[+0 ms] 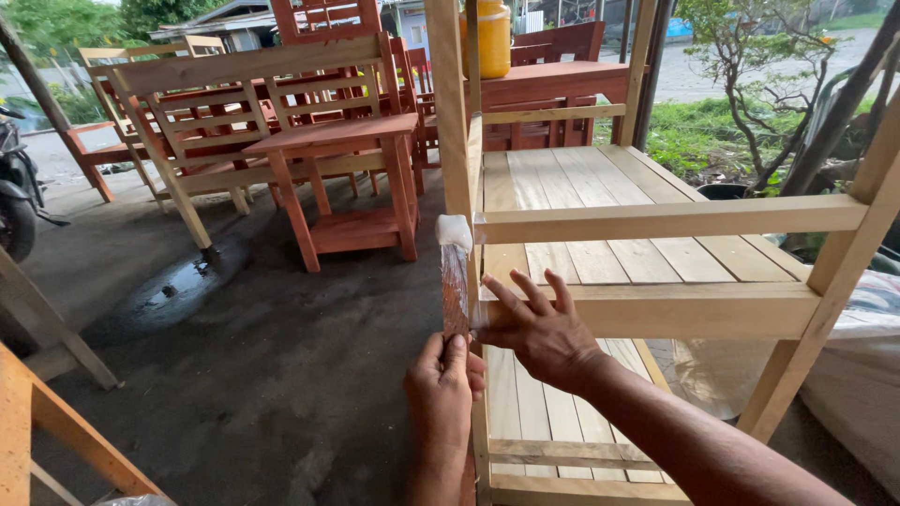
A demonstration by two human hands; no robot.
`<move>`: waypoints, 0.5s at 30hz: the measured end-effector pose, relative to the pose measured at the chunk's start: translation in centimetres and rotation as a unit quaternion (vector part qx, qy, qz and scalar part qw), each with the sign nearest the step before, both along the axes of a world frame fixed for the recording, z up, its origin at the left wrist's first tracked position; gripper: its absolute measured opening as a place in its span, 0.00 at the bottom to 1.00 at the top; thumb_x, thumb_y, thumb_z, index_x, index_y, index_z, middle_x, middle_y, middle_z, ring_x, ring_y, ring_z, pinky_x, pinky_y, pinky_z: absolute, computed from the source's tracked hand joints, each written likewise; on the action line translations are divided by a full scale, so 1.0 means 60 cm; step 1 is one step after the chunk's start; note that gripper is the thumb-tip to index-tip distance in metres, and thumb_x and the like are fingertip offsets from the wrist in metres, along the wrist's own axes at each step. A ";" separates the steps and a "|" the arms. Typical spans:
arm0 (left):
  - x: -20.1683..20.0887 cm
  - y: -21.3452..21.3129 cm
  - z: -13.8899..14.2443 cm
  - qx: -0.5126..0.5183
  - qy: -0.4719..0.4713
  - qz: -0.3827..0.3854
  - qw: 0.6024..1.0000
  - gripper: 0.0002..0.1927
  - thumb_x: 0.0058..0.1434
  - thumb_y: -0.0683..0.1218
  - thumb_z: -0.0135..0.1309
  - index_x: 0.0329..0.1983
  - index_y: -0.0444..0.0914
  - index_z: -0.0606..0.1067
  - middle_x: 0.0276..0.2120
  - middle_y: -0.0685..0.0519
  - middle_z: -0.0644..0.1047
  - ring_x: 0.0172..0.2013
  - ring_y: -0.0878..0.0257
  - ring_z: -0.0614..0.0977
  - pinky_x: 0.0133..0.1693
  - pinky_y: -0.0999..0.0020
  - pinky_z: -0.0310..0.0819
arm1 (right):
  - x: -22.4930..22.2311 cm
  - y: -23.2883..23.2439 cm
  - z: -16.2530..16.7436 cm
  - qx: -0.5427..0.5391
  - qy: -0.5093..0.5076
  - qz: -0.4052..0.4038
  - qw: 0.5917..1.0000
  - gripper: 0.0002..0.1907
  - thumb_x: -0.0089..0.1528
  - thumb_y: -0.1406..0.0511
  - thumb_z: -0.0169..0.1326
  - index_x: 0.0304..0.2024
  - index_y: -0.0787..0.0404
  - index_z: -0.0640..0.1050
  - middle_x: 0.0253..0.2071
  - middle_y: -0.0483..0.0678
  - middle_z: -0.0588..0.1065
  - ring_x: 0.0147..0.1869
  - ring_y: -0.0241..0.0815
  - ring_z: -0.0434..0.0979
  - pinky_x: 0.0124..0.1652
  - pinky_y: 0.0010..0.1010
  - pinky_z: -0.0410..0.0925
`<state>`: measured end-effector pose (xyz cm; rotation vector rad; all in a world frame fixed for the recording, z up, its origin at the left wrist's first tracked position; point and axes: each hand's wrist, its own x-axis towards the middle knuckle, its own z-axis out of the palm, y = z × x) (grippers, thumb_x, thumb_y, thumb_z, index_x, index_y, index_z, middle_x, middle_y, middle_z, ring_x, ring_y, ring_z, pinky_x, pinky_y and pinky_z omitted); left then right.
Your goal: The person uses a wide brush to apply a white coating to the rails and edges of an unfinished wooden furniture frame, working along the horizontal bars and side posts one section at a time while steadying the frame with the other hand.
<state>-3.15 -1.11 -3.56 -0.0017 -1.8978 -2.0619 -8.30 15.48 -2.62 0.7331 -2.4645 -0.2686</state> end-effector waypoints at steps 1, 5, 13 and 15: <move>0.001 0.000 0.002 -0.005 0.007 -0.003 1.000 0.14 0.70 0.47 0.47 0.36 0.34 0.79 0.19 0.52 0.78 0.16 0.69 0.74 0.19 0.74 0.67 | 0.002 -0.002 0.000 0.003 0.003 0.000 1.000 0.29 0.63 0.61 0.46 0.61 0.18 0.73 0.80 0.44 0.43 0.79 0.57 0.41 0.69 0.66 0.36; 0.006 0.002 0.008 -0.019 -0.016 -0.002 1.000 0.15 0.70 0.48 0.47 0.37 0.35 0.80 0.21 0.54 0.79 0.18 0.70 0.76 0.21 0.75 0.70 | 0.009 -0.006 0.006 -0.008 -0.018 0.014 1.000 0.28 0.63 0.62 0.45 0.60 0.18 0.74 0.80 0.44 0.42 0.82 0.59 0.39 0.69 0.66 0.34; 0.001 0.007 0.011 -0.002 -0.022 -0.005 1.000 0.14 0.69 0.48 0.48 0.37 0.36 0.80 0.21 0.53 0.79 0.18 0.69 0.76 0.21 0.74 0.70 | 0.019 0.013 0.016 -0.113 -0.038 0.078 0.990 0.41 0.49 0.74 0.49 0.60 0.29 0.76 0.80 0.50 0.44 0.79 0.57 0.43 0.71 0.53 0.39; 0.000 0.007 0.010 0.009 -0.005 -0.013 1.000 0.14 0.69 0.48 0.48 0.37 0.35 0.79 0.21 0.53 0.79 0.18 0.69 0.75 0.20 0.74 0.69 | 0.017 0.006 0.015 -0.134 -0.030 0.069 0.988 0.41 0.46 0.73 0.50 0.61 0.36 0.75 0.80 0.52 0.44 0.79 0.58 0.42 0.71 0.53 0.40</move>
